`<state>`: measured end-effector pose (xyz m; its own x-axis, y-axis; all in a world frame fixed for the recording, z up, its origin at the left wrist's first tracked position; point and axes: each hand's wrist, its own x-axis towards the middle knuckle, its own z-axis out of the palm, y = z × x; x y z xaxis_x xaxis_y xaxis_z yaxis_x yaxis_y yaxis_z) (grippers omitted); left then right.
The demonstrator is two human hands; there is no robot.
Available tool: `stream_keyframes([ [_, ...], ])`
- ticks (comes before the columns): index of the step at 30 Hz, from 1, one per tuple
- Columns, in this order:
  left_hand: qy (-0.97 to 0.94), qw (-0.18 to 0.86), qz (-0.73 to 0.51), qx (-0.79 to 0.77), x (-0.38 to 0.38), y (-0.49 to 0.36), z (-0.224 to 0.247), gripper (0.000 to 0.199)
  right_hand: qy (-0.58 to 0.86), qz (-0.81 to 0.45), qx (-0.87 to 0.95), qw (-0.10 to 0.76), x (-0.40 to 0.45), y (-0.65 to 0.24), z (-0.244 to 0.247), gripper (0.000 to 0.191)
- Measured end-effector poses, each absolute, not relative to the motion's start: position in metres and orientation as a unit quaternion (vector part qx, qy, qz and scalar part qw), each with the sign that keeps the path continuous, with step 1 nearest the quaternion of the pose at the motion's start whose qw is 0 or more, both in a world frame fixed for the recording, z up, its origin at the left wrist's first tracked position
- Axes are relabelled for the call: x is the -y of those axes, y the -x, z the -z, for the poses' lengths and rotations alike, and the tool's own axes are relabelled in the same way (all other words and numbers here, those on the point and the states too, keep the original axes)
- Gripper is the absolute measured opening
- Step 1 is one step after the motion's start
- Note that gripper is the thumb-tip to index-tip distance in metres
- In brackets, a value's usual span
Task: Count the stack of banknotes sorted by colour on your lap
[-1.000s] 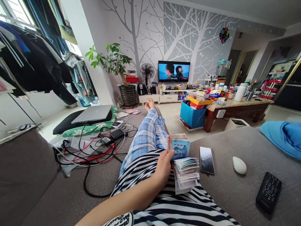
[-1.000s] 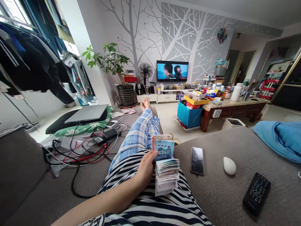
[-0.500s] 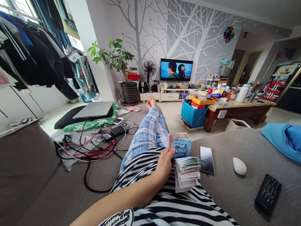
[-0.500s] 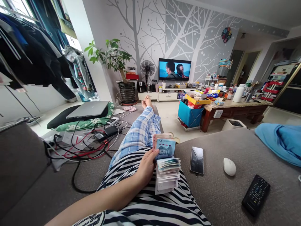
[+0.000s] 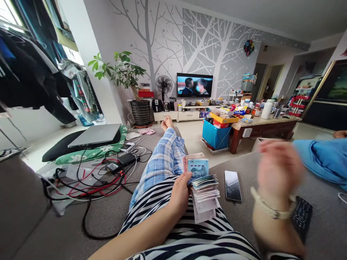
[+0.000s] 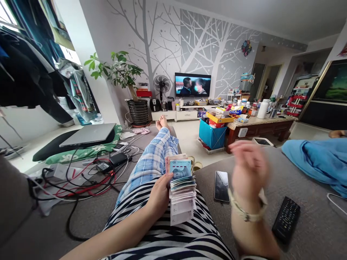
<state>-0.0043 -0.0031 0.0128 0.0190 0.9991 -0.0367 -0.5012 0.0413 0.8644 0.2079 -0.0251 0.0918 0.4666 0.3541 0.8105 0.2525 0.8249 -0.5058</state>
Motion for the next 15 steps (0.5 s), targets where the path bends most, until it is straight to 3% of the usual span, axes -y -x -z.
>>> stream_keyframes([
  [4, -0.348, 0.646, -0.586, -0.343, 0.005, 0.002, -0.017, 0.022, 0.38, -0.251, 0.544, 0.705, -0.001, -0.182, -0.042, 0.023],
  [8, -0.352, 0.662, -0.581, -0.317, 0.007, -0.002, -0.018, 0.023, 0.38, -0.386, 0.516, 0.664, -0.011, -0.162, -0.01, 0.033],
  [15, -0.358, 0.67, -0.564, -0.325, 0.005, -0.004, -0.014, 0.027, 0.379, -0.471, 0.486, 0.631, -0.01, -0.158, -0.008, 0.044],
])
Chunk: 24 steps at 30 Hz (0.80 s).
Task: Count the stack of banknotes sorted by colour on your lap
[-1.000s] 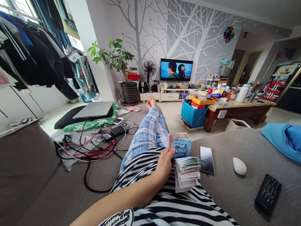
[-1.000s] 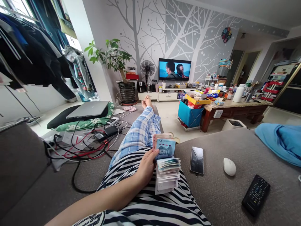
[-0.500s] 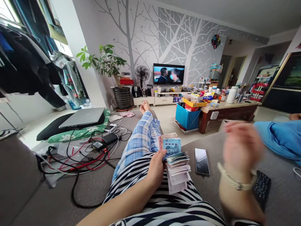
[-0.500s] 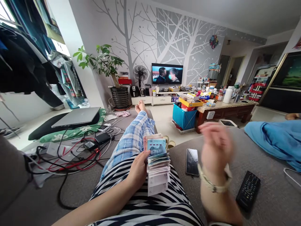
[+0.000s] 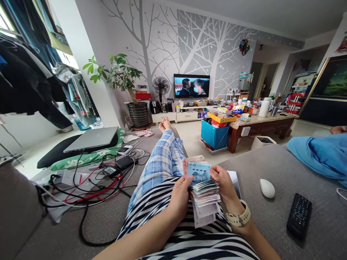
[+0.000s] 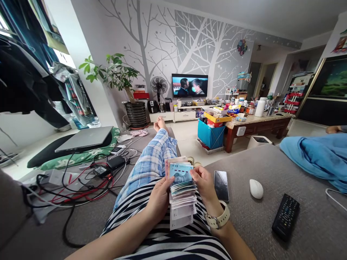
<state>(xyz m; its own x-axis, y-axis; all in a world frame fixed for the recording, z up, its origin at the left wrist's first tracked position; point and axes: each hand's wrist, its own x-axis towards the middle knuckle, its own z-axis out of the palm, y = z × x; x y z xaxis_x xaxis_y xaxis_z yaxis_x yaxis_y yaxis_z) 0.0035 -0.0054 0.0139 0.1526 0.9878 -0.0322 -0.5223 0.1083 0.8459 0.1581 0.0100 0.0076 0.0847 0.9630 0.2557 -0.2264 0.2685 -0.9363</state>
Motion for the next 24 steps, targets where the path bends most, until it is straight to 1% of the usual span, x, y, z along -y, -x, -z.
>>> stream_keyframes([
  [5, -0.357, 0.668, -0.566, -0.327, 0.003, -0.004, -0.009, 0.034, 0.403, -0.463, 0.489, 0.62, -0.011, -0.157, -0.002, 0.049],
  [9, -0.356, 0.671, -0.563, -0.327, 0.001, -0.004, -0.006, 0.04, 0.4, -0.464, 0.498, 0.614, -0.012, -0.156, 0.002, 0.048],
  [11, -0.354, 0.672, -0.563, -0.325, 0.0, -0.004, -0.004, 0.038, 0.402, -0.453, 0.51, 0.611, -0.012, -0.156, 0.004, 0.046],
  [16, -0.334, 0.648, -0.599, -0.331, -0.005, -0.002, 0.004, 0.024, 0.407, -0.401, 0.549, 0.61, -0.01, -0.156, 0.006, 0.042],
  [21, -0.326, 0.64, -0.606, -0.34, -0.008, -0.002, 0.008, 0.024, 0.396, -0.374, 0.572, 0.613, -0.006, -0.157, 0.006, 0.042],
  [24, -0.332, 0.648, -0.597, -0.336, -0.006, -0.002, 0.006, 0.025, 0.388, -0.382, 0.563, 0.622, -0.003, -0.156, 0.003, 0.034],
])
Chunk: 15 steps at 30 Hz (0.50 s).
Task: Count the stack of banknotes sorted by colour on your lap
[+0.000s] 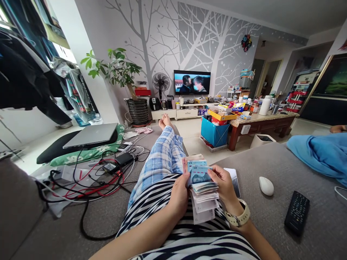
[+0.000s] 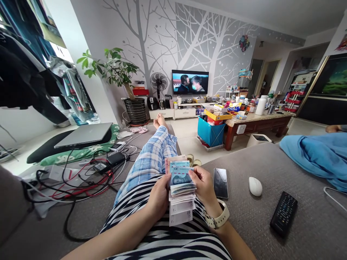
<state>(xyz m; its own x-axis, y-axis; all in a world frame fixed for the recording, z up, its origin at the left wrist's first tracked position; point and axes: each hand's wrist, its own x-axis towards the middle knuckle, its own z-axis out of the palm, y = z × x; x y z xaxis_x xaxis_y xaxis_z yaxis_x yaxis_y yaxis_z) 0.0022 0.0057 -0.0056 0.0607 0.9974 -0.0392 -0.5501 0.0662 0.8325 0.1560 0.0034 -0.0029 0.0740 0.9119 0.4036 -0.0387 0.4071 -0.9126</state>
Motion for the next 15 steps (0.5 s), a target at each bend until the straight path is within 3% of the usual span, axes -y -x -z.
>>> stream_keyframes([
  [4, -0.337, 0.649, -0.592, -0.339, -0.003, -0.0031, 0.0023, 0.026, 0.372, -0.403, 0.542, 0.636, -0.0017, -0.1536, 0.0003, 0.026],
  [15, -0.365, 0.658, -0.562, -0.343, -0.003, -0.003, 0.005, 0.023, 0.361, -0.427, 0.527, 0.639, -0.0071, -0.1554, -0.0002, 0.03],
])
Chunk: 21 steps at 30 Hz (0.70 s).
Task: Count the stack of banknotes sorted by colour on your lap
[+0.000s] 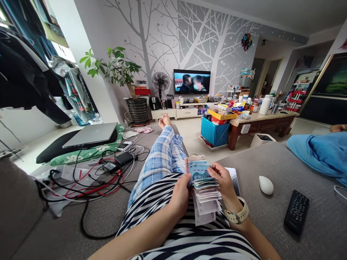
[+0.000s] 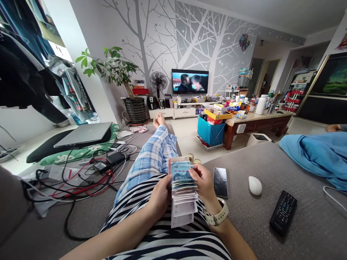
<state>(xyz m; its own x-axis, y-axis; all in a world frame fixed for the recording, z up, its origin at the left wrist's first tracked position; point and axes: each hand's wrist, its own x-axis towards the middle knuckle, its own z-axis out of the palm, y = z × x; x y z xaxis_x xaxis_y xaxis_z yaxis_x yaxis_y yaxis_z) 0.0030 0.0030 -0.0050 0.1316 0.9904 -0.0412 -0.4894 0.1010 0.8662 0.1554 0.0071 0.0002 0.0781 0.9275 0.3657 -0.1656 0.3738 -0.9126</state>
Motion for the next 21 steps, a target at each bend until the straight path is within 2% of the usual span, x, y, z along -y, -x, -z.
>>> stream_keyframes([
  [6, -0.355, 0.679, -0.552, -0.329, -0.002, -0.004, 0.002, 0.025, 0.329, -0.488, 0.526, 0.614, -0.007, -0.157, -0.002, 0.03],
  [11, -0.34, 0.666, -0.567, -0.344, 0.0, -0.005, -0.004, 0.019, 0.323, -0.491, 0.517, 0.622, -0.006, -0.157, -0.002, 0.031],
  [21, -0.356, 0.658, -0.564, -0.348, 0.001, -0.004, -0.007, 0.021, 0.313, -0.478, 0.534, 0.623, -0.003, -0.156, -0.001, 0.029],
])
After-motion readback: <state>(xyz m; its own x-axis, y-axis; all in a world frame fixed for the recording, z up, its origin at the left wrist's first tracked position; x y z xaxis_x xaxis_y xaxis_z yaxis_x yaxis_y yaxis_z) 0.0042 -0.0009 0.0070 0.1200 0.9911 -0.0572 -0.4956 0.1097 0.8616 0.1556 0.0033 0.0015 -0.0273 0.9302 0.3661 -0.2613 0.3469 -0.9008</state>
